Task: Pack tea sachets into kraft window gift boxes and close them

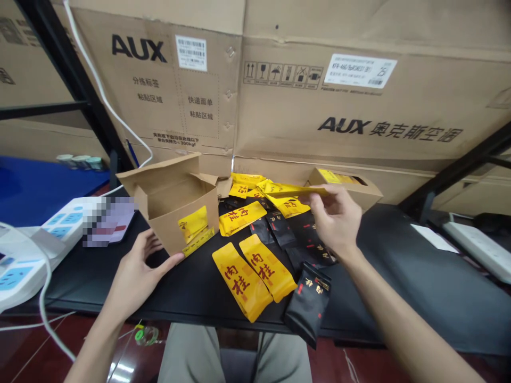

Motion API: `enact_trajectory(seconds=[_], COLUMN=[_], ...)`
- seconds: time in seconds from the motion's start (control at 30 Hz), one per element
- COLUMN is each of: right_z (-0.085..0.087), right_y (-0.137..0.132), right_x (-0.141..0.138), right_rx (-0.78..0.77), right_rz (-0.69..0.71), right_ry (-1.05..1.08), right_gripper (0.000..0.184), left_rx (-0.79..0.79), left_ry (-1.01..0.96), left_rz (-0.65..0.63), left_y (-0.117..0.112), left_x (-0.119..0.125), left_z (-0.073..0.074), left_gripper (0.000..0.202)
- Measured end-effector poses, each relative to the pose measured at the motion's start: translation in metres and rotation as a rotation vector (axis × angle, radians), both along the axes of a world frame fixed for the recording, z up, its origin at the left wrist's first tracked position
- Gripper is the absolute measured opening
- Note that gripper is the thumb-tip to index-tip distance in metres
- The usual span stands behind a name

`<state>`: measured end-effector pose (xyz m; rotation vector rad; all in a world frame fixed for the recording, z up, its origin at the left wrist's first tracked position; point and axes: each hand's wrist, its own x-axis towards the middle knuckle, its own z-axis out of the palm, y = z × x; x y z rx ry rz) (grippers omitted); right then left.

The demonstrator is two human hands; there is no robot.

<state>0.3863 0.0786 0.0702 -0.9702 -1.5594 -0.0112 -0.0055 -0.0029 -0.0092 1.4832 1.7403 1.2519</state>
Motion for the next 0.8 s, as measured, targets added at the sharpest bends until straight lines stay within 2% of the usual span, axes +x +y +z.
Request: enact_trajectory(seconds=[0.1, 0.2, 0.3, 0.43, 0.57, 0.7, 0.8], right_z=[0.047, 0.091, 0.119, 0.136, 0.143, 0.144, 0.145], right_y=[-0.017, -0.033, -0.039, -0.035, -0.031, -0.029, -0.025], right_x=[-0.037, -0.076, -0.111, -0.149, -0.182, -0.209, -0.225], right_rx=[0.081, 0.231, 0.235, 0.045, -0.120, -0.251, -0.304], right_rz=[0.153, 0.288, 0.339, 0.282, 0.266, 0.343, 0.419], right_ry=[-0.102, -0.299, -0.528, -0.838, -1.074, -1.176, -1.156], right_gripper=[0.013, 0.014, 0.018, 0.025, 0.021, 0.022, 0.021], left_rx=[0.028, 0.037, 0.039, 0.047, 0.059, 0.070, 0.064], left_ry=[0.015, 0.033, 0.043, 0.044, 0.037, 0.049, 0.057], left_rz=[-0.025, -0.014, -0.008, -0.015, -0.028, -0.018, -0.015], left_y=[0.000, 0.000, 0.000, 0.000, 0.000, 0.001, 0.001], left_x=[0.000, 0.001, 0.001, 0.002, 0.003, 0.004, 0.004], left_z=[0.001, 0.002, 0.002, 0.003, 0.003, 0.005, 0.005], left_gripper=[0.072, 0.074, 0.076, 0.077, 0.075, 0.071, 0.070])
